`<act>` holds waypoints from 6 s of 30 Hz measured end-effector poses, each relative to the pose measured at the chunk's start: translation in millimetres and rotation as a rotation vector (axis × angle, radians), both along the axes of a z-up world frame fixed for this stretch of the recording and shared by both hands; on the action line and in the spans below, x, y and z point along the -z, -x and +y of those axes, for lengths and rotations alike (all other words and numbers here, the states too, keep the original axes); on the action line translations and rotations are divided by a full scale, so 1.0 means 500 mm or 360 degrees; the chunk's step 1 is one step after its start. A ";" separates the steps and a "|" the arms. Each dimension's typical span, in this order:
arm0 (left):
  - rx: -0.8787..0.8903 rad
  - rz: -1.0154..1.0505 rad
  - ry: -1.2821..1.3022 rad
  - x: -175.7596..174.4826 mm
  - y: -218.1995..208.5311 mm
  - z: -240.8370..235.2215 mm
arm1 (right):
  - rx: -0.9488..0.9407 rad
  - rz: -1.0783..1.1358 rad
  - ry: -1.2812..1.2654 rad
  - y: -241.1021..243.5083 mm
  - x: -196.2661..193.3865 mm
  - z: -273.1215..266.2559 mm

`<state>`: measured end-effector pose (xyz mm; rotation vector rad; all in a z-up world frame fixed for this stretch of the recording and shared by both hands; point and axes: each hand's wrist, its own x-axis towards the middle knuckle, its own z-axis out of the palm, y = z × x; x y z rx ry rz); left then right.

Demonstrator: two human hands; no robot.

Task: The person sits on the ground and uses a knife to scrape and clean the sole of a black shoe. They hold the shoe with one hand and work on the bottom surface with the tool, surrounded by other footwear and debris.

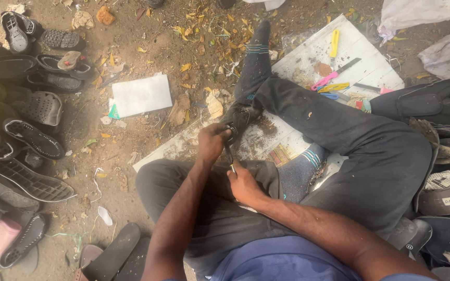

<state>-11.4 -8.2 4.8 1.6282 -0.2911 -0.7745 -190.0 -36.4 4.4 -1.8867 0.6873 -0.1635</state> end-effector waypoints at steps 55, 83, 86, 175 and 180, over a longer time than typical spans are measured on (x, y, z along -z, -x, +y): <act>0.1034 -0.2097 0.0066 0.064 0.045 -0.090 | -0.0481 0.0190 0.0713 0.084 0.040 -0.298; 0.0123 0.0707 0.0469 0.049 0.089 -0.215 | 0.0543 0.0382 -0.0427 0.014 -0.061 -0.126; 0.0011 0.0852 0.0506 0.069 0.084 -0.239 | 0.0557 0.0424 -0.0269 -0.018 -0.071 -0.134; -0.0956 -0.0042 0.0432 0.111 0.005 -0.251 | -0.0474 0.0541 0.0473 -0.060 0.063 -0.321; -0.0719 0.0249 0.0841 0.146 -0.040 -0.203 | -0.0570 0.0359 0.0317 -0.016 0.076 -0.297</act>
